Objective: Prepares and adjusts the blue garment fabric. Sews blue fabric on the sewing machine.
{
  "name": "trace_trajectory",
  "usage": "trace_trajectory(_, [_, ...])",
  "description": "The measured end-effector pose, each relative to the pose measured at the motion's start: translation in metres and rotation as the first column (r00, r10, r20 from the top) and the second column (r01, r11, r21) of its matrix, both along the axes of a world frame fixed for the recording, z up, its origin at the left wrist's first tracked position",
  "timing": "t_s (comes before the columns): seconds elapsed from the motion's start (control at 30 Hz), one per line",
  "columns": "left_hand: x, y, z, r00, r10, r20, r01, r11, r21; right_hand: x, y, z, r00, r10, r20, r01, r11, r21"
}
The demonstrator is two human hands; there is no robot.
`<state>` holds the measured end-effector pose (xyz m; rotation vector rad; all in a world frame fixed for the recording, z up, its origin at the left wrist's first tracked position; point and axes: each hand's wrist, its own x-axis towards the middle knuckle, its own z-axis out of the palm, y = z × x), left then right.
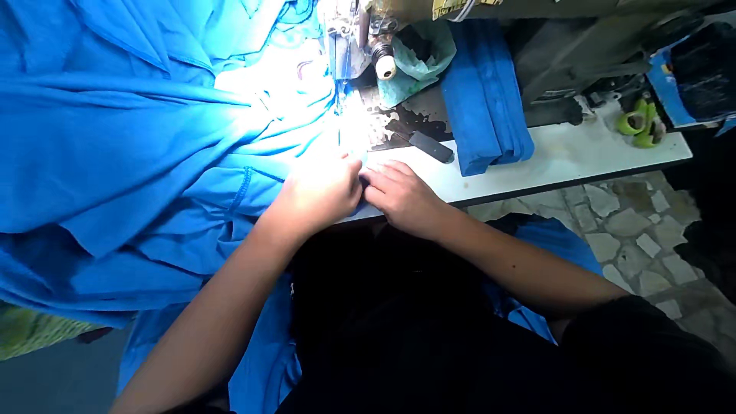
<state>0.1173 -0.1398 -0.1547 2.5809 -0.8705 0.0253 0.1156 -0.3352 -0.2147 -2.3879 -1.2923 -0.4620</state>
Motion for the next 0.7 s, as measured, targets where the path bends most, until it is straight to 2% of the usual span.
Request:
trace_trajectory(0.07, [0.021,-0.003,-0.008,0.994,-0.055,0.097,0.056,0.998,-0.015,0.001,0.0,0.0,1.0,0.007,0.021,-0.008,1.0,0.002])
trace_trajectory(0.13, [0.036,-0.003,-0.024,0.989,-0.104,0.104,0.101,0.994,0.034,0.0,0.001,-0.001,1.0,0.003,0.03,-0.003,1.0,-0.004])
trace_trajectory(0.27, [0.041,0.008,-0.052,0.986,-0.076,0.149,0.055,0.988,0.144,-0.002,0.002,0.0,0.999,-0.019,0.032,0.02,0.999,-0.036])
trace_trajectory(0.6, [0.046,0.014,-0.042,0.998,-0.063,0.02,0.057,0.974,0.22,-0.004,0.007,0.005,0.999,-0.021,0.038,0.023,0.997,-0.075])
trace_trajectory(0.7, [0.046,0.02,-0.045,0.997,-0.069,0.028,0.061,0.972,0.229,-0.005,0.01,0.005,0.999,-0.027,0.031,0.029,0.997,-0.069])
